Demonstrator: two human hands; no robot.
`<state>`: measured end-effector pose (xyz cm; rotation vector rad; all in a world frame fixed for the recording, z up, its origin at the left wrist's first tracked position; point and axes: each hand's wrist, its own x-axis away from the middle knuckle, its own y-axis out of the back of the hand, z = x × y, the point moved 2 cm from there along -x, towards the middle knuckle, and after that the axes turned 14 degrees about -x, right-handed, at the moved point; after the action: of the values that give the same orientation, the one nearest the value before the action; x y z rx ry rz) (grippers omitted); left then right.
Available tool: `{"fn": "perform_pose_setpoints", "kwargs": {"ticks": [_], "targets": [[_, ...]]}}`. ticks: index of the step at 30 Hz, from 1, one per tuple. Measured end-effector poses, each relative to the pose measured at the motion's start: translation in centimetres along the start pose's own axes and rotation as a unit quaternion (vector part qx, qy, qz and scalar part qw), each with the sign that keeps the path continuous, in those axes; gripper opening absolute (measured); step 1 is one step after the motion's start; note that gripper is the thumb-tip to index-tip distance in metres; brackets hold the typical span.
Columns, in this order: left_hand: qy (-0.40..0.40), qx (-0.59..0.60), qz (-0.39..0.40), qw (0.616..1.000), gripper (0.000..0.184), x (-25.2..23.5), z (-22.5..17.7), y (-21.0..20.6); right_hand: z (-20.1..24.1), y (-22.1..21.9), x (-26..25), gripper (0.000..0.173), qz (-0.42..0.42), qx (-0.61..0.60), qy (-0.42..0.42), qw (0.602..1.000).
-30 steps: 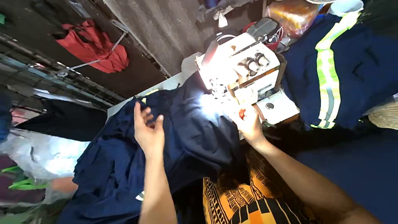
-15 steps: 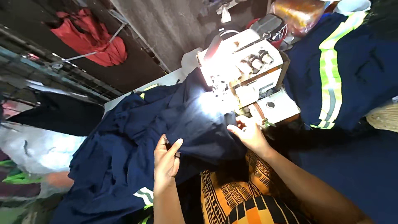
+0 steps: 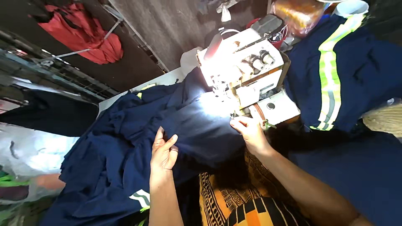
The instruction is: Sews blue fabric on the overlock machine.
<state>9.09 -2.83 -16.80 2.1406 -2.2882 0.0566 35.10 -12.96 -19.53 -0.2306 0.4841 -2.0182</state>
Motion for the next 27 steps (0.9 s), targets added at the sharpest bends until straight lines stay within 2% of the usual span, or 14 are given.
{"fn": "perform_pose_setpoints", "kwargs": {"ticks": [2, 5, 6, 9, 10, 11, 13, 16, 22, 27], "targets": [[0.013, -0.002, -0.003, 1.000, 0.069, -0.1, 0.1, -0.1, -1.0, 0.3, 0.3, 0.011, 0.004, -0.016, 0.030, 0.999], [0.011, 0.001, 0.007, 1.000, 0.067, -0.1, 0.2, 0.0, -1.7, 1.0, -0.6, 0.009, 0.013, 0.046, 0.079, 0.996], [0.008, -0.004, 0.012, 1.000, 0.066, 0.0, 0.2, 0.2, -1.8, 1.1, -0.8, 0.008, 0.007, 0.062, 0.075, 0.995], [0.002, -0.021, 0.020, 1.000, 0.060, 0.6, 0.1, 0.6, -1.8, 1.8, -1.0, 0.023, 0.020, 0.083, 0.015, 0.996], [0.001, -0.021, 0.020, 1.000, 0.059, 0.8, 0.1, 0.7, -1.7, 2.0, -0.9, 0.021, 0.032, 0.089, -0.006, 0.996], [-0.001, -0.019, 0.022, 1.000, 0.059, 1.0, 0.1, 0.8, -1.7, 2.2, -0.9, 0.011, 0.041, 0.106, -0.015, 0.993], [-0.001, -0.013, 0.020, 1.000, 0.058, 1.3, 0.1, 1.0, -1.4, 2.5, -0.7, 0.022, 0.070, 0.154, -0.013, 0.985], [-0.014, -0.009, 0.017, 1.000, 0.060, 1.3, -0.3, 1.0, -1.1, 2.4, -0.2, 0.023, 0.064, 0.174, 0.020, 0.982], [-0.051, -0.009, -0.008, 0.999, 0.059, -0.8, -2.5, 0.1, 1.1, 0.5, -2.1, 0.021, 0.028, 0.235, 0.088, 0.968], [-0.078, -0.033, -0.044, 0.995, 0.058, -4.0, -3.5, -0.1, 1.5, -0.4, -3.3, 0.018, 0.022, 0.215, 0.083, 0.973]]}}
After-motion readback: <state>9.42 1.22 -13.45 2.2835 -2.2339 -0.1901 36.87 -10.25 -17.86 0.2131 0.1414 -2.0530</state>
